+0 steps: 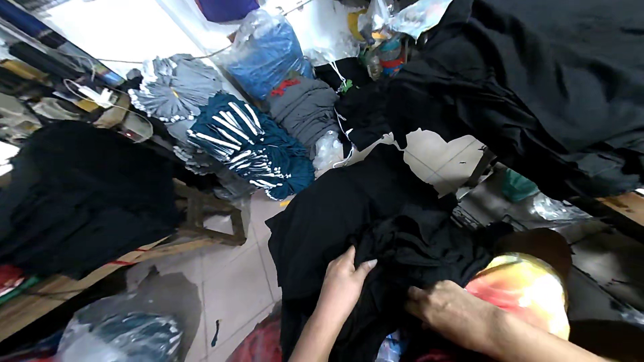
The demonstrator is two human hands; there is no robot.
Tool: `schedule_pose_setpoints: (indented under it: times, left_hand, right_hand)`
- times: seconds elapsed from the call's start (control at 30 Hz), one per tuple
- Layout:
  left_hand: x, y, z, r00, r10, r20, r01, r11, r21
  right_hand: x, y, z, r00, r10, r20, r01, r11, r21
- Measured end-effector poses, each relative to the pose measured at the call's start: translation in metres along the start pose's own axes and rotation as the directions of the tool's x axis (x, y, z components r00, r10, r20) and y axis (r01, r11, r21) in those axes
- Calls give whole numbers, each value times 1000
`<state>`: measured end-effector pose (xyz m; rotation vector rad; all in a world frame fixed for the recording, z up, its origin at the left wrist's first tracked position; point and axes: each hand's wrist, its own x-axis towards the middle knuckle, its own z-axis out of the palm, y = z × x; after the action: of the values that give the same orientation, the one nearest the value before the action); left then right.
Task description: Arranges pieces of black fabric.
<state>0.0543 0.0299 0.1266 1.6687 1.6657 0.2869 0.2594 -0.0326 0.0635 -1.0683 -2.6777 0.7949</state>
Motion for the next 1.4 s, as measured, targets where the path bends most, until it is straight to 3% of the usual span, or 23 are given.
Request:
schedule_pose_setpoints:
  times: [0.07, 0.2, 0.3, 0.33, 0.43, 0.53, 0.63, 0.73, 0.77, 0.83, 0.9, 0.93, 1.0, 1.1, 1.17, 1.23, 1.3, 1.4]
  left_hand:
    - [-2, -1, 1, 1000, 8, 14, -8, 1000, 8]
    - [-8, -2, 4, 998, 33, 58, -35, 999, 41]
    - [-13, -2, 6, 996, 39, 80, -44, 997, 57]
    - [-14, -4, 8, 996, 57, 72, -61, 996, 61]
    - [-19, -8, 11, 989, 104, 110, -116, 987, 113]
    - [-24, 1, 18, 988, 98, 119, -130, 945, 299]
    - [-17, 4, 21, 996, 87, 3, -83, 941, 328]
    - [-1, 0, 9, 998, 16, -56, -7, 986, 169]
    - [3, -4, 7, 997, 4, -74, 5, 993, 115]
    - [10, -9, 5, 997, -12, -77, 15, 999, 48]
    - [10, -8, 5, 999, -26, -25, 27, 999, 45]
    - [8, -6, 6, 999, -35, 3, 35, 998, 61]
    - [4, -6, 7, 998, -41, 52, 36, 994, 103]
    - [-6, -6, 10, 989, -29, 142, 9, 991, 137]
    - [-12, -2, 11, 973, -17, 231, -30, 980, 195]
    - [-18, 4, 11, 959, -33, 283, -52, 956, 290]
    - [-20, 10, 11, 964, -41, 261, -61, 927, 370]
    - [-9, 2, 13, 992, 0, 124, -36, 957, 288]
  right_hand:
    - [-1, 0, -1, 996, 72, 48, -70, 997, -42]
    - [2, -2, -8, 989, 144, -39, -147, 985, -90]
    - [7, -10, -37, 913, 308, 268, -322, 947, 8]
    - [8, -10, -44, 904, 310, 295, -334, 942, 33]
    - [9, -7, -61, 969, 240, 63, -245, 966, 86]
    - [22, -7, -70, 968, 225, -107, -217, 973, 85]
    - [36, -3, -45, 893, 85, -442, -140, 986, -94]
    - [38, -6, -30, 824, -9, -566, -50, 995, -90]
    - [34, -10, -26, 839, -46, -542, 16, 998, -61]
    - [23, -14, -17, 931, -80, -356, 84, 996, -6]
    - [12, -11, -14, 998, 64, 13, -65, 995, 76]
    - [9, -6, -15, 975, 148, 168, -163, 984, 79]
    - [2, 0, -15, 945, 211, 251, -233, 971, 61]
    - [-4, -2, -18, 981, 163, 104, -170, 984, 57]
    - [1, -2, -34, 984, 100, -145, -96, 995, 30]
    - [14, 0, -51, 940, 42, -337, -57, 998, -34]
    - [28, -1, -55, 917, 26, -399, -70, 993, -97]
    - [40, -2, -45, 865, -17, -501, -59, 989, -135]
